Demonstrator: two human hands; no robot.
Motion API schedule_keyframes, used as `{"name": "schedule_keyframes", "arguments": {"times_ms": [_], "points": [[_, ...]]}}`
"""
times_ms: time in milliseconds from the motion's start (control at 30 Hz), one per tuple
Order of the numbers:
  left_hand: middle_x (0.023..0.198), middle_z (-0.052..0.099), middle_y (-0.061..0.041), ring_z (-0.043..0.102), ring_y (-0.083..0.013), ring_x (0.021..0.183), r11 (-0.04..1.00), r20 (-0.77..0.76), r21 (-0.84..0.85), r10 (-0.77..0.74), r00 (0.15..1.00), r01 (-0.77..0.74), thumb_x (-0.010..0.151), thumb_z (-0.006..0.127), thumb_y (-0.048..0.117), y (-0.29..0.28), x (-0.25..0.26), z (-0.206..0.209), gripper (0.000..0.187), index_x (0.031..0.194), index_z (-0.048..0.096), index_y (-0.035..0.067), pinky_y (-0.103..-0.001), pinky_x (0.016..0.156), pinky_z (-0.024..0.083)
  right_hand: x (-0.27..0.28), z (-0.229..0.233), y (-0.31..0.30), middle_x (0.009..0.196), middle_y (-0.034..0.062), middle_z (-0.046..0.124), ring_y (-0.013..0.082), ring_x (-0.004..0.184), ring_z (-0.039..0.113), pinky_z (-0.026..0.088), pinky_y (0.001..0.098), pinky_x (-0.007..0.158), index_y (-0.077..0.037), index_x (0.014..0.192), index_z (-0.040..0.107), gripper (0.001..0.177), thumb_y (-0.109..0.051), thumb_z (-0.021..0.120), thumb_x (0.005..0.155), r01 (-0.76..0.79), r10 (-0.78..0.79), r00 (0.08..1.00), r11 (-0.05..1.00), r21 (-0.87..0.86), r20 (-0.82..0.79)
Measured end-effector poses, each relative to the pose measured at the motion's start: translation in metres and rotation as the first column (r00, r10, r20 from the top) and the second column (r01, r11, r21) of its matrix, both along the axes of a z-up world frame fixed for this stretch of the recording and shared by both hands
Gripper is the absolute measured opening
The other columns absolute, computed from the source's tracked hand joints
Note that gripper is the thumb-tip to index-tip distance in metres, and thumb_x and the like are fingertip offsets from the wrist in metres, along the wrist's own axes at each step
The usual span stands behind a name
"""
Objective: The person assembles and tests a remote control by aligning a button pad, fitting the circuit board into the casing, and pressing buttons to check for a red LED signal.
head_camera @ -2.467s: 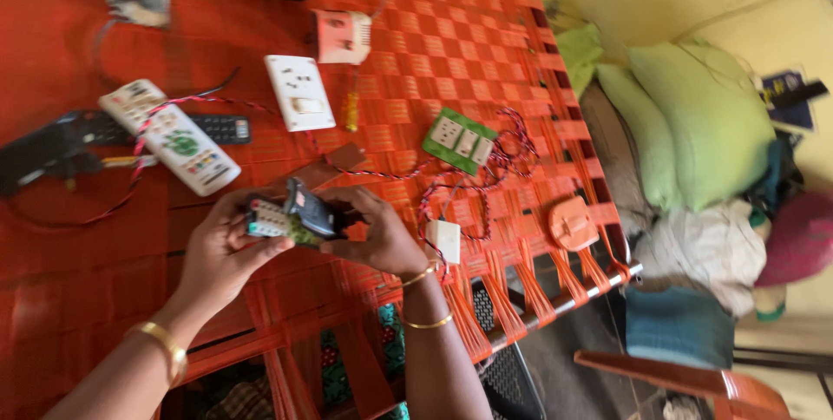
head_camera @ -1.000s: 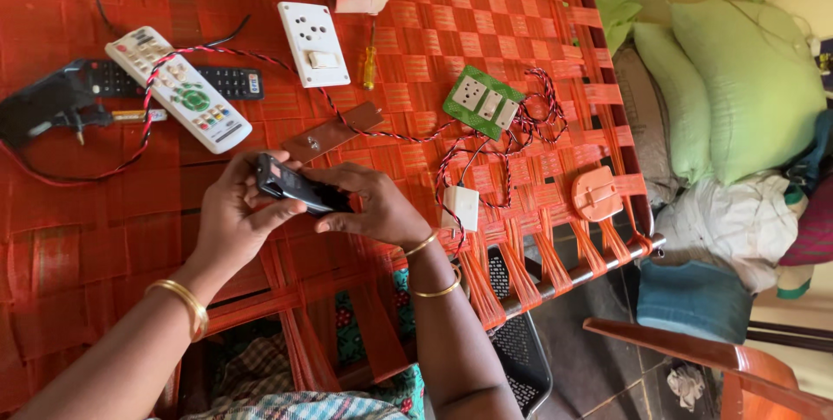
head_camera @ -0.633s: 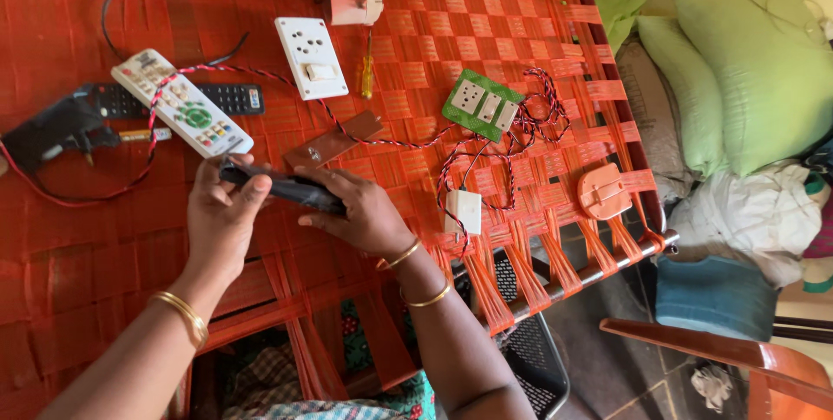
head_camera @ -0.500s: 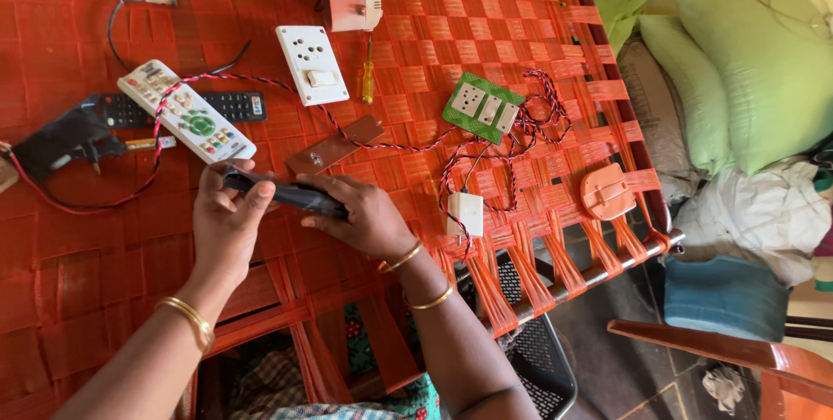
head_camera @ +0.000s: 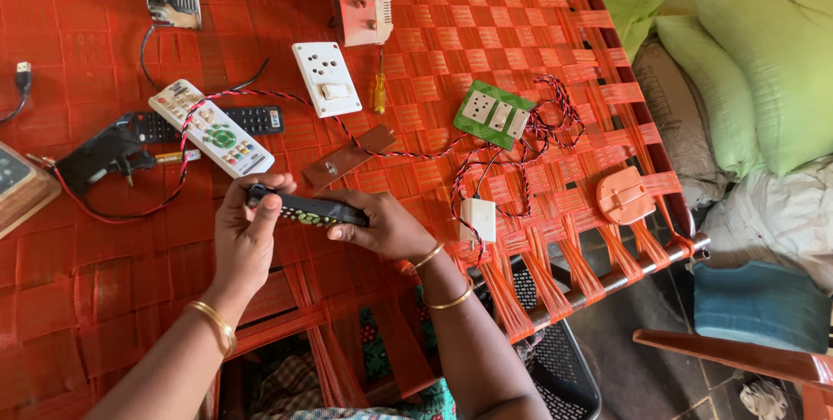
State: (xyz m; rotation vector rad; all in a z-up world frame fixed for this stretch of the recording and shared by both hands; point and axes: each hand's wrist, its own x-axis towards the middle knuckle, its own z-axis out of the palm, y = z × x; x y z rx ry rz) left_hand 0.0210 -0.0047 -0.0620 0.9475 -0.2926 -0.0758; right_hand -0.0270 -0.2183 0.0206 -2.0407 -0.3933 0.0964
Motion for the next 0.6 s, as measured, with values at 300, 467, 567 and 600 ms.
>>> {"name": "schedule_keyframes", "arguments": {"times_ms": [300, 467, 567, 600], "points": [[0.105, 0.069, -0.004, 0.066, -0.0135, 0.101, 0.999, -0.054, 0.005, 0.032, 0.998, -0.032, 0.099, 0.075, 0.029, 0.0, 0.0, 0.001, 0.029, 0.114, 0.066, 0.006, -0.032, 0.098, 0.053, 0.001, -0.01, -0.002, 0.08, 0.0045, 0.068, 0.0109, 0.074, 0.066, 0.054, 0.0297, 0.07, -0.002, 0.125, 0.067, 0.047, -0.039, 0.07, 0.098, -0.007, 0.017, 0.991, 0.997, 0.073, -0.135], [0.103, 0.07, -0.005, 0.065, -0.0132, 0.1, 1.0, -0.052, 0.012, 0.023, 0.998, -0.022, 0.101, 0.074, 0.03, 0.001, 0.0, -0.001, 0.027, 0.112, 0.066, 0.006, -0.031, 0.096, 0.052, 0.001, -0.013, -0.001, 0.084, 0.0043, 0.069, 0.0107, 0.074, 0.067, 0.055, 0.0293, 0.071, 0.0, 0.125, 0.066, 0.043, -0.034, 0.07, 0.099, 0.024, -0.001, 0.983, 0.992, 0.122, -0.186], [0.108, 0.069, -0.006, 0.065, -0.014, 0.104, 0.999, -0.053, 0.009, 0.038, 0.998, -0.037, 0.103, 0.072, 0.031, -0.001, 0.001, 0.004, 0.03, 0.116, 0.063, 0.006, -0.032, 0.1, 0.052, 0.002, -0.016, 0.0, 0.085, 0.0041, 0.07, 0.0105, 0.073, 0.069, 0.057, 0.0279, 0.069, 0.001, 0.126, 0.064, 0.043, -0.032, 0.069, 0.098, 0.049, -0.023, 0.975, 0.993, 0.112, -0.223], [0.111, 0.068, -0.005, 0.065, -0.0141, 0.107, 0.999, -0.05, 0.0, 0.048, 0.998, -0.048, 0.103, 0.071, 0.033, -0.002, 0.002, 0.007, 0.033, 0.12, 0.061, 0.007, -0.032, 0.101, 0.052, 0.002, -0.018, 0.002, 0.088, 0.0045, 0.07, 0.0108, 0.074, 0.069, 0.056, 0.0276, 0.069, 0.001, 0.127, 0.064, 0.044, -0.033, 0.068, 0.099, 0.078, -0.037, 0.964, 0.986, 0.145, -0.264]]}}
